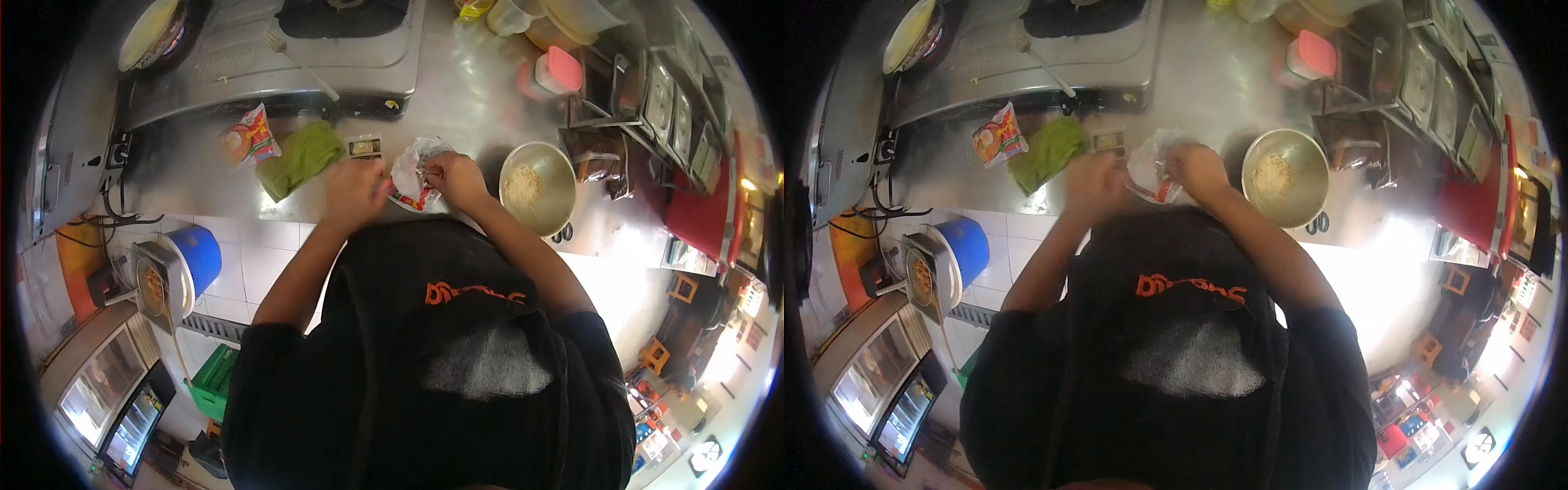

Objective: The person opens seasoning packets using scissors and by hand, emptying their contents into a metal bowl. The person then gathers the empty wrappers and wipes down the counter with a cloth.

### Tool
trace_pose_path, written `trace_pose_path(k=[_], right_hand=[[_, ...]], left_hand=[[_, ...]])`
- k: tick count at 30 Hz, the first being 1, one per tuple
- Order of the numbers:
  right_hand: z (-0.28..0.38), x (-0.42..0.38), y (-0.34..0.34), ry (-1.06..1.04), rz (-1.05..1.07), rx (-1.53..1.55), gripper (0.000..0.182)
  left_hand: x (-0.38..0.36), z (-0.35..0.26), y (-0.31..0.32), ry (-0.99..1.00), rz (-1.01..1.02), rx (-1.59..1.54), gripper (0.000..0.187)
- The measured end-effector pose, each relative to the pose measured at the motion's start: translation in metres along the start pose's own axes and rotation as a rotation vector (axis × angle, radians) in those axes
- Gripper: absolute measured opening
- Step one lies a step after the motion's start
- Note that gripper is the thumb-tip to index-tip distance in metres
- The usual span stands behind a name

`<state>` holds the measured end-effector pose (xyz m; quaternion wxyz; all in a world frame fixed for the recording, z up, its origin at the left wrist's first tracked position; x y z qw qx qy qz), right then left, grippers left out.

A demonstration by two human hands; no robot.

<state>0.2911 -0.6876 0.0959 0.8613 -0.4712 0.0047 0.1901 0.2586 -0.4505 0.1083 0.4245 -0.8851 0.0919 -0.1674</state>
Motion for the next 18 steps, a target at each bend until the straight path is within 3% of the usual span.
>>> trace_pose_path(k=[3, 5, 7, 9, 10, 14, 16, 17, 18], right_hand=[[0.001, 0.002, -0.004, 0.045, 0.076, -0.112, 0.017], [-0.001, 0.004, -0.007, -0.022, 0.070, -0.158, 0.018], [0.000, 0.000, -0.010, -0.093, 0.067, -0.206, 0.020], [0.001, -0.001, -0.016, -0.198, -0.018, -0.343, 0.024], [0.008, -0.005, -0.027, -0.199, -0.020, -0.344, 0.024], [0.015, -0.048, -0.096, -0.078, -0.400, -0.276, 0.029], [-0.022, -0.080, -0.127, 0.100, -0.568, -0.135, 0.022], [-0.051, -0.100, -0.138, 0.198, -0.626, -0.150, 0.020], [-0.082, -0.123, -0.142, 0.325, -0.674, -0.111, 0.018]], left_hand=[[-0.028, 0.029, -0.029, -0.027, -0.132, 0.013, 0.042], [-0.045, 0.037, -0.038, -0.245, 0.033, 0.180, 0.044], [-0.049, 0.024, -0.037, -0.334, 0.046, 0.249, 0.049], [-0.047, 0.015, -0.034, -0.541, 0.116, 0.290, 0.052], [-0.047, 0.015, -0.032, -0.540, 0.114, 0.290, 0.052], [-0.052, 0.028, -0.014, -0.496, 0.044, 0.120, 0.046], [-0.056, 0.043, -0.005, -0.453, 0.007, 0.031, 0.038], [-0.050, 0.045, -0.008, -0.527, 0.134, 0.006, 0.034], [-0.054, 0.055, -0.007, -0.427, 0.149, -0.077, 0.027]])
Point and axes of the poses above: each hand's wrist, its own x-axis towards the middle knuckle, its own y-axis out of the palm, z = x × y, the point moved 1 cm from there along x, towards the middle knuckle, and after that the axes turned 7 degrees about -x, right-handed, at the moved point
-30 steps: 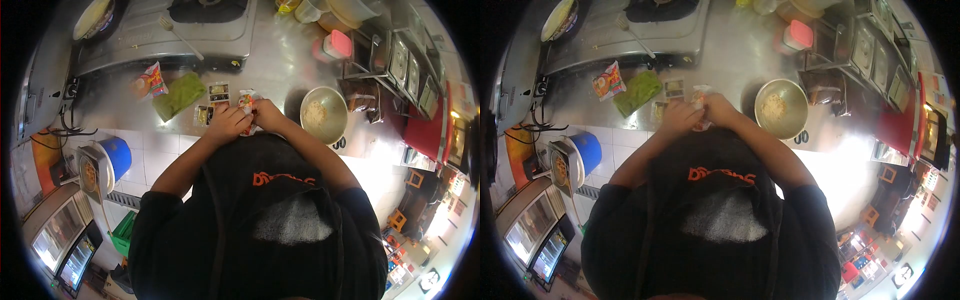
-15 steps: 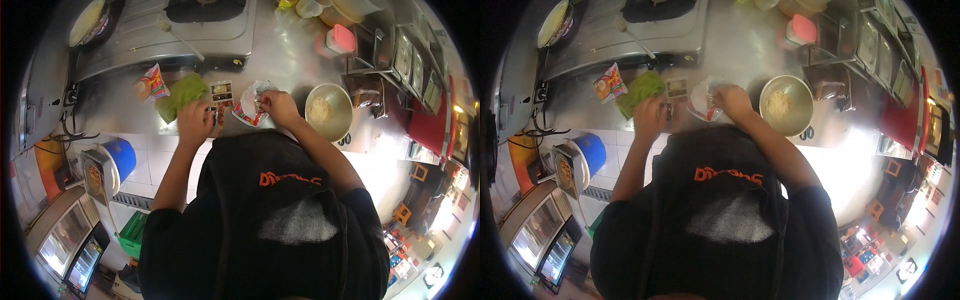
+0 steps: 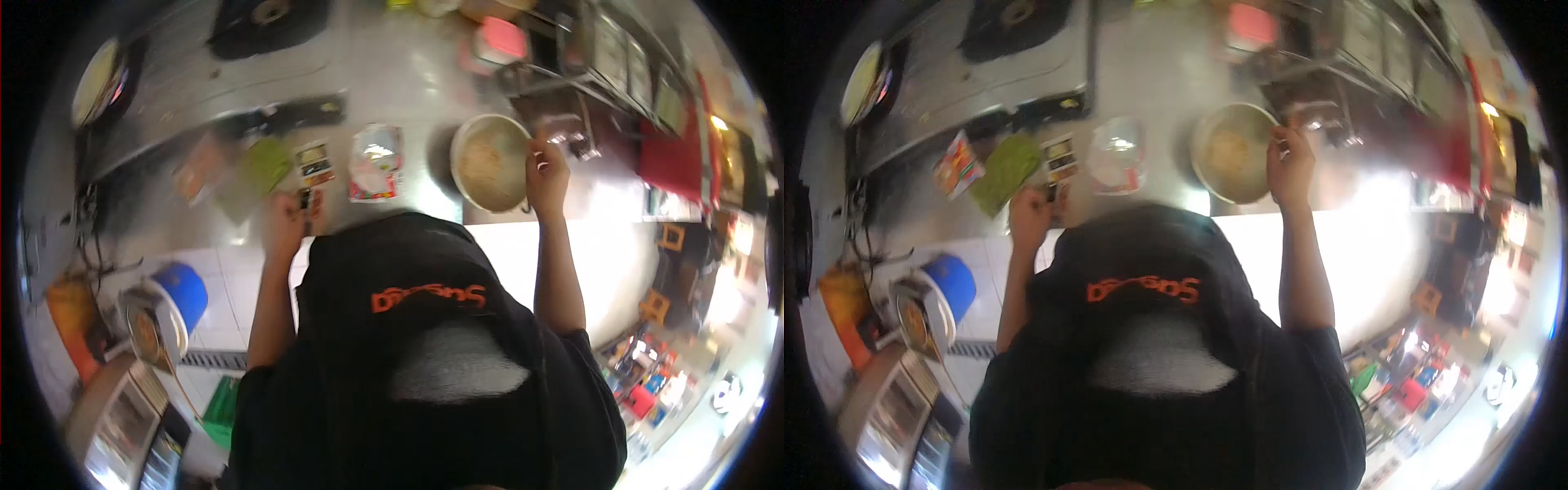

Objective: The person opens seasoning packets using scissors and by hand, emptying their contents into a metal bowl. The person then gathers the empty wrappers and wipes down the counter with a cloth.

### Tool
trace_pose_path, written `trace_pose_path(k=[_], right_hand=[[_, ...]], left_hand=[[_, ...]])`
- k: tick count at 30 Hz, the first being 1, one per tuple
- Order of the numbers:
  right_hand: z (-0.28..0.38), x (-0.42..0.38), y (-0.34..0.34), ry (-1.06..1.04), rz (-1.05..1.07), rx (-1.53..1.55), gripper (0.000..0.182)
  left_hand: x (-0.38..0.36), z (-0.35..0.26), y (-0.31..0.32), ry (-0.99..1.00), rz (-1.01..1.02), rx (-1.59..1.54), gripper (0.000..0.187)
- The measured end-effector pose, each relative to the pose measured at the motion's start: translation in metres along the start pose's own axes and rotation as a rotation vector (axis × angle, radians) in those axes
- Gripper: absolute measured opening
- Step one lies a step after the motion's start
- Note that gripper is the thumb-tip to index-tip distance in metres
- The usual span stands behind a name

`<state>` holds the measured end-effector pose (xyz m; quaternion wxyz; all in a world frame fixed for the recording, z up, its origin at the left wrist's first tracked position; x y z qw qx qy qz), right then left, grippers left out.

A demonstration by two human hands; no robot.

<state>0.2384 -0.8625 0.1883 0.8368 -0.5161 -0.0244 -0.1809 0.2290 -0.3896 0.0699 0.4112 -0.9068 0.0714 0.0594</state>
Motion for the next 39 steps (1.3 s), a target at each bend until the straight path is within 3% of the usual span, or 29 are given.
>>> trace_pose_path(k=[1, 2, 3, 4, 5, 7, 9, 11, 14, 16, 19, 21, 23, 25, 27, 29, 31, 32, 33, 35, 37, 39], right_hand=[[-0.037, -0.011, -0.007, 0.137, -0.044, 0.004, 0.016], [-0.073, -0.025, -0.012, 0.191, -0.047, -0.046, 0.017], [-0.103, -0.041, -0.014, 0.245, -0.050, -0.088, 0.017], [-0.120, -0.056, -0.014, 0.279, 0.024, -0.057, 0.018], [-0.142, -0.071, -0.010, 0.296, 0.115, -0.013, 0.020], [-0.139, -0.089, -0.006, 0.214, 0.233, -0.069, 0.024], [-0.128, -0.093, -0.003, 0.215, 0.231, -0.099, 0.026], [-0.110, -0.086, -0.005, 0.197, 0.241, -0.122, 0.027], [-0.106, -0.078, -0.005, 0.348, 0.342, -0.376, 0.028], [-0.104, -0.076, -0.004, 0.379, 0.345, -0.422, 0.029], [-0.121, -0.075, -0.004, 0.380, 0.363, -0.416, 0.032], [-0.121, -0.074, -0.011, 0.260, 0.464, -0.373, 0.031], [-0.137, -0.081, -0.011, 0.405, 0.427, -0.152, 0.033], [-0.167, -0.095, -0.008, 0.675, 0.504, 0.210, 0.036], [-0.181, -0.111, -0.012, 0.732, 0.317, 0.839, 0.038], [-0.161, -0.099, -0.032, 0.552, 0.085, 0.989, 0.034], [-0.118, -0.065, -0.071, 0.294, -0.029, 1.181, 0.035], [-0.106, -0.043, -0.089, 0.096, -0.009, 1.134, 0.041], [-0.073, -0.023, -0.119, -0.012, -0.002, 0.878, 0.048], [0.012, 0.003, -0.186, -0.174, 0.073, 0.651, 0.068], [0.090, 0.023, -0.232, -0.422, 0.179, 0.483, 0.071], [0.141, 0.031, -0.256, -0.376, 0.331, 0.614, 0.076]], left_hand=[[0.002, -0.011, -0.005, -0.099, -0.042, 0.026, 0.020], [0.000, -0.005, -0.010, 0.172, -0.083, 0.046, 0.020], [-0.002, -0.013, -0.022, 0.099, -0.045, 0.012, 0.021], [-0.001, -0.021, -0.043, -0.158, 0.140, -0.034, 0.026], [-0.002, -0.008, -0.045, -0.088, 0.000, -0.119, 0.028], [0.002, -0.021, -0.065, -0.104, -0.020, -0.127, 0.019], [0.005, -0.026, -0.081, -0.293, 0.037, -0.734, 0.019], [0.008, -0.071, -0.096, -0.263, 0.013, -0.812, 0.029], [0.019, -0.126, -0.099, -0.162, -0.156, -0.977, 0.039], [0.030, -0.151, -0.098, -0.102, -0.167, -1.336, 0.041], [0.032, -0.195, -0.105, 0.065, -0.051, -1.386, 0.036], [0.034, -0.226, -0.116, 0.161, -0.014, -1.299, 0.035], [0.033, -0.251, -0.128, 0.259, -0.002, -1.215, 0.033], [0.029, -0.269, -0.140, 0.433, 0.164, -1.465, 0.031], [0.030, -0.277, -0.155, 0.516, 0.167, -1.407, 0.031], [0.029, -0.290, -0.167, 0.611, 0.169, -1.347, 0.031], [0.020, -0.305, -0.177, 0.644, 0.207, -1.477, 0.030], [0.017, -0.310, -0.181, 0.669, 0.211, -1.445, 0.030], [0.014, -0.315, -0.184, 0.686, 0.234, -1.430, 0.030], [0.009, -0.327, -0.188, 0.733, 0.227, -1.377, 0.029], [0.000, -0.340, -0.189, 0.774, 0.271, -1.390, 0.028], [-0.002, -0.351, -0.192, 0.820, 0.294, -1.412, 0.028]])
Point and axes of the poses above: each hand's wrist, its own x-axis towards the middle knuckle, its own y-axis out of the palm, z = x × y, the point moved 1 cm from there along x, towards the middle knuckle, and after that the axes turned 7 degrees about -x, right-handed, at the moved point
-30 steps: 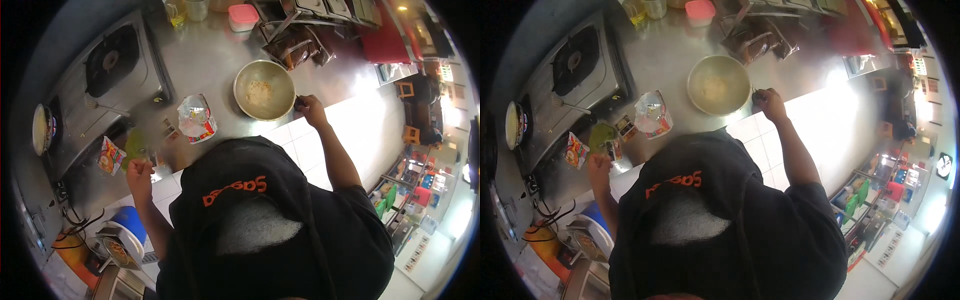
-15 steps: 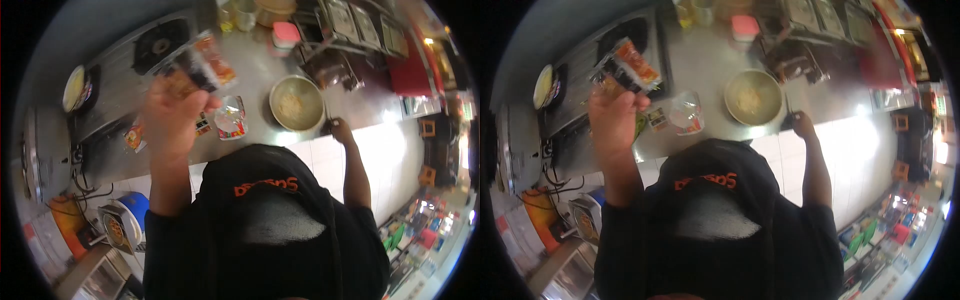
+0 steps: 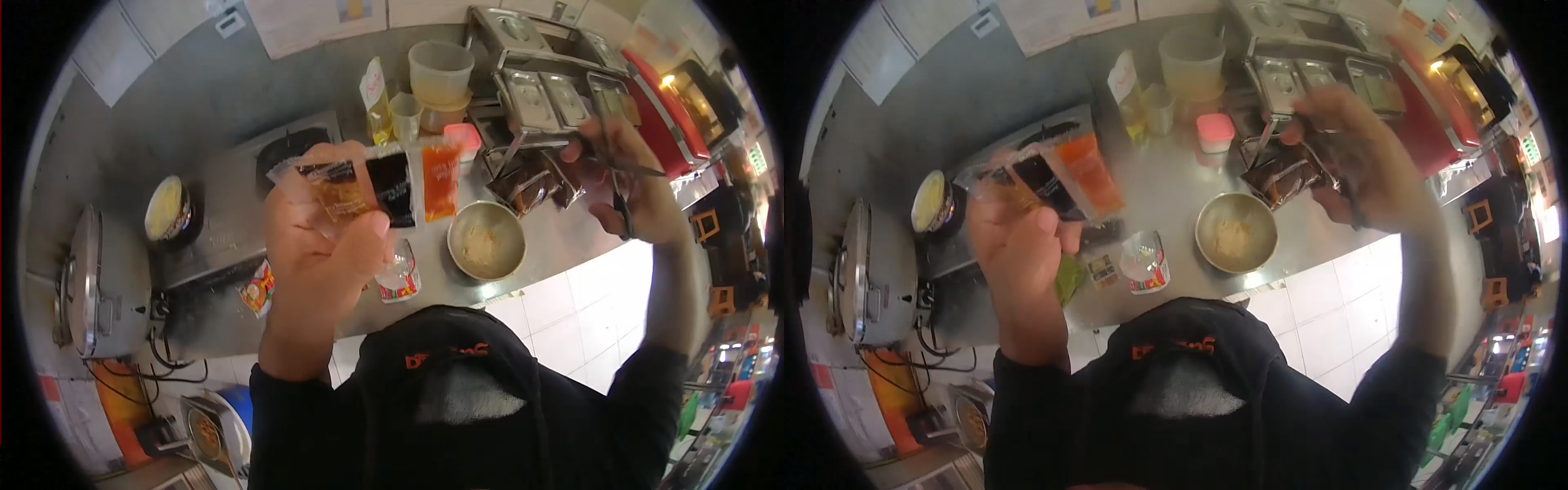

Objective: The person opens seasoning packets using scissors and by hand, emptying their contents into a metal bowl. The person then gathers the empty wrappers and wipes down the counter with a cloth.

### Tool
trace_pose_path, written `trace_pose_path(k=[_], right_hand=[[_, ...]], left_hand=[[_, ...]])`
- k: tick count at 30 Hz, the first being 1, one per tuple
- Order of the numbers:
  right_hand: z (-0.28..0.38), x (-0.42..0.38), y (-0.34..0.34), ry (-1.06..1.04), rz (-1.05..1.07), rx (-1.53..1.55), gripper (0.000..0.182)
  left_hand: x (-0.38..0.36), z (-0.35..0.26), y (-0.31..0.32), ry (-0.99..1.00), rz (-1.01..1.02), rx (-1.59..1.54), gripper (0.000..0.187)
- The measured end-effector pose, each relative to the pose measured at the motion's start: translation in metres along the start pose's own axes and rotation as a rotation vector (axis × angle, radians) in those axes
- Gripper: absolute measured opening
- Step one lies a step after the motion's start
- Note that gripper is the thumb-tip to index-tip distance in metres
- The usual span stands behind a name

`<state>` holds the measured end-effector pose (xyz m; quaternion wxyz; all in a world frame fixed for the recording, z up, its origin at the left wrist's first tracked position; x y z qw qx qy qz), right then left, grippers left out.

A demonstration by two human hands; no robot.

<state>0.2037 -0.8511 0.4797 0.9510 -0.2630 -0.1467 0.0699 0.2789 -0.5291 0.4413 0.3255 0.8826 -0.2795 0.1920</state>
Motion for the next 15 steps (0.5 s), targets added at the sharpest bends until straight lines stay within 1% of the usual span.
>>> trace_pose_path(k=[2, 3, 4, 5, 6, 8, 11, 13, 14, 15], right_hand=[[0.050, 0.024, -0.007, -0.039, -0.031, -0.326, 0.083], [0.074, 0.033, -0.010, -0.025, 0.008, -0.520, 0.087], [0.087, 0.040, -0.014, -0.024, 0.017, -0.621, 0.088], [0.099, 0.046, -0.018, -0.023, 0.027, -0.722, 0.090], [0.107, 0.052, -0.022, -0.222, 0.088, -0.714, 0.093], [0.124, 0.058, -0.024, -0.427, 0.148, -0.712, 0.096], [0.137, 0.062, -0.023, -0.513, 0.226, -0.728, 0.097], [0.137, 0.065, -0.025, -0.617, 0.300, -0.699, 0.095], [0.139, 0.065, -0.024, -0.649, 0.324, -0.688, 0.094], [0.147, 0.066, -0.021, -0.725, 0.344, -0.806, 0.088]], left_hand=[[0.009, -0.005, 0.004, 0.036, 0.090, 0.018, 0.029], [0.012, -0.011, 0.004, -0.019, 0.126, -0.023, 0.030], [0.015, -0.016, 0.009, -0.007, 0.143, -0.015, 0.030], [0.018, -0.021, 0.015, 0.005, 0.109, 0.010, 0.030], [0.020, -0.025, 0.018, 0.018, 0.096, 0.023, 0.030], [0.022, -0.033, 0.023, 0.050, 0.080, 0.060, 0.029], [0.023, -0.040, 0.028, 0.097, 0.097, 0.102, 0.028], [0.023, -0.041, 0.032, 0.113, 0.120, 0.118, 0.027], [0.020, -0.040, 0.034, 0.106, 0.076, 0.116, 0.029], [0.018, -0.040, 0.035, 0.100, 0.057, 0.113, 0.030]])
Point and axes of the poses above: each hand's wrist, its own x-axis towards the middle knuckle, its own y-axis out of the palm, z = x × y, the point moved 1 cm from there along x, towards the middle knuckle, and after that the axes turned 7 degrees about -x, right-handed, at the moved point
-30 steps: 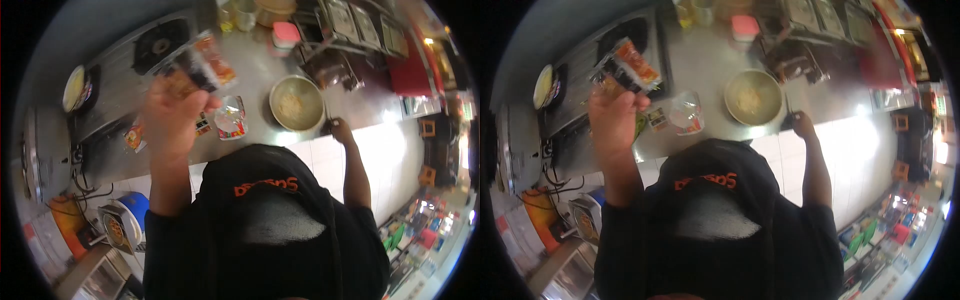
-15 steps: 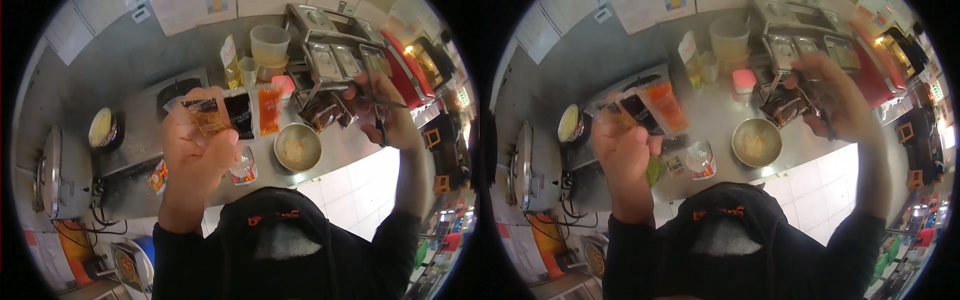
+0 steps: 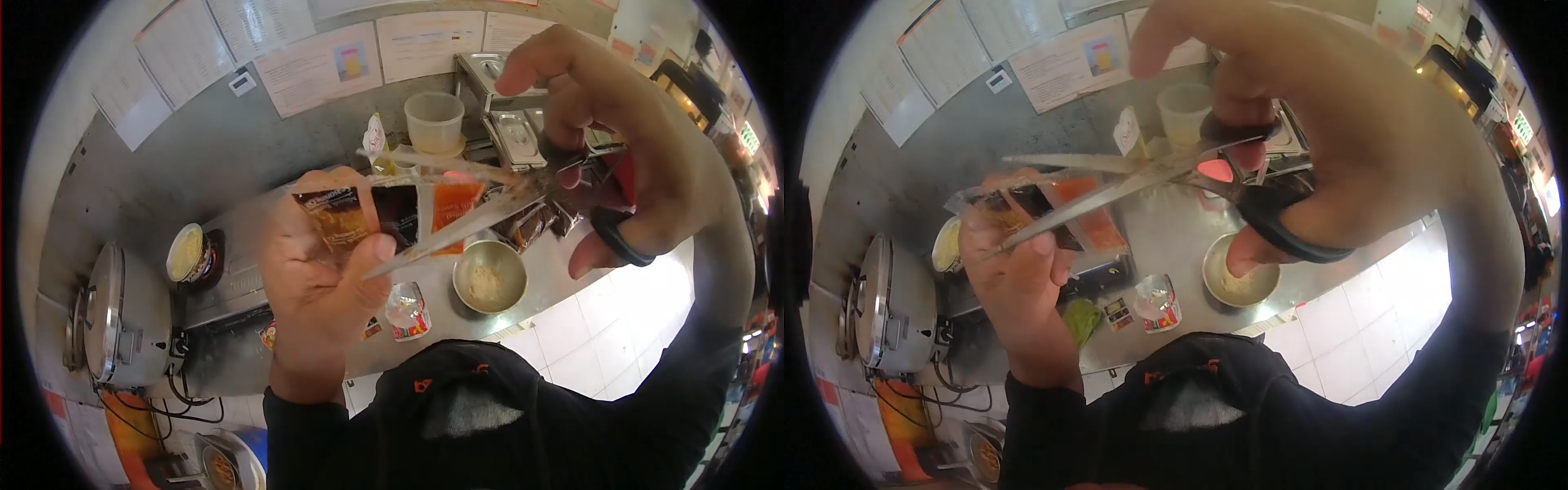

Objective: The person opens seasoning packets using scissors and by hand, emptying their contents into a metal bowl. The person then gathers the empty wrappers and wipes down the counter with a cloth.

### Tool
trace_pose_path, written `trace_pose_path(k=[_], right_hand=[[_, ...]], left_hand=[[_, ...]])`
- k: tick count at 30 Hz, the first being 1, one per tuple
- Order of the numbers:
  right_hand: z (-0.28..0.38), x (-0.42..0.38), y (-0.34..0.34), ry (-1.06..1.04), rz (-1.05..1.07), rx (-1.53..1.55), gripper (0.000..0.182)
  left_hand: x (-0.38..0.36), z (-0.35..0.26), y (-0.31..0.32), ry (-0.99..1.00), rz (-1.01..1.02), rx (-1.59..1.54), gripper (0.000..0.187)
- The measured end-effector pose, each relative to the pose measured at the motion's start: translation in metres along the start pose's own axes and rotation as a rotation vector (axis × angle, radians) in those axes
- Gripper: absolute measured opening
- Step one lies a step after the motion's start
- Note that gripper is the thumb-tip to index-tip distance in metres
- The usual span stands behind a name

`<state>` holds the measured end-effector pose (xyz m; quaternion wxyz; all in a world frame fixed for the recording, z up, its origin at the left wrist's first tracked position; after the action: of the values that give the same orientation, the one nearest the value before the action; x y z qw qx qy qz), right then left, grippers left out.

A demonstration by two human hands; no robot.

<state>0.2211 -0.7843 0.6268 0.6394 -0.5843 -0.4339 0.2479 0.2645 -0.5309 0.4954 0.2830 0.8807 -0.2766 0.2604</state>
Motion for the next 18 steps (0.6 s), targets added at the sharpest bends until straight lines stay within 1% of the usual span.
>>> trace_pose_path(k=[2, 4, 5, 7, 10, 13, 18], right_hand=[[0.003, 0.003, -0.002, -0.061, 0.037, -0.123, 0.082], [0.003, 0.001, 0.002, -0.049, 0.009, -0.065, 0.076], [0.005, 0.000, 0.003, -0.044, -0.001, -0.045, 0.074], [0.005, 0.001, 0.009, -0.019, -0.012, -0.034, 0.072], [0.009, 0.003, 0.011, 0.021, -0.024, -0.037, 0.070], [0.011, 0.004, 0.012, 0.054, -0.039, -0.037, 0.068], [0.015, 0.008, 0.014, 0.113, -0.056, -0.047, 0.066]], left_hand=[[-0.004, -0.001, 0.003, -0.038, -0.062, 0.009, 0.032], [-0.006, 0.000, 0.003, -0.076, -0.104, 0.018, 0.035], [-0.007, 0.000, 0.002, -0.067, -0.079, 0.035, 0.036], [-0.008, 0.001, 0.002, -0.058, -0.056, 0.052, 0.038], [-0.009, 0.000, 0.003, -0.036, -0.084, -0.004, 0.038], [-0.012, -0.002, -0.001, -0.082, -0.068, 0.038, 0.038], [-0.014, -0.002, -0.002, -0.057, -0.099, 0.034, 0.033]])
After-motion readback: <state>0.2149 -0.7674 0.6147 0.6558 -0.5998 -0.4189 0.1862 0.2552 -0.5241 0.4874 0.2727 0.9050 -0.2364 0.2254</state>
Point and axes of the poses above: each hand's wrist, its own x-axis towards the middle knuckle, its own y-axis out of the palm, z = x × y, the point moved 1 cm from there along x, towards the middle knuckle, and after that the axes turned 7 degrees about -x, right-handed, at the moved point
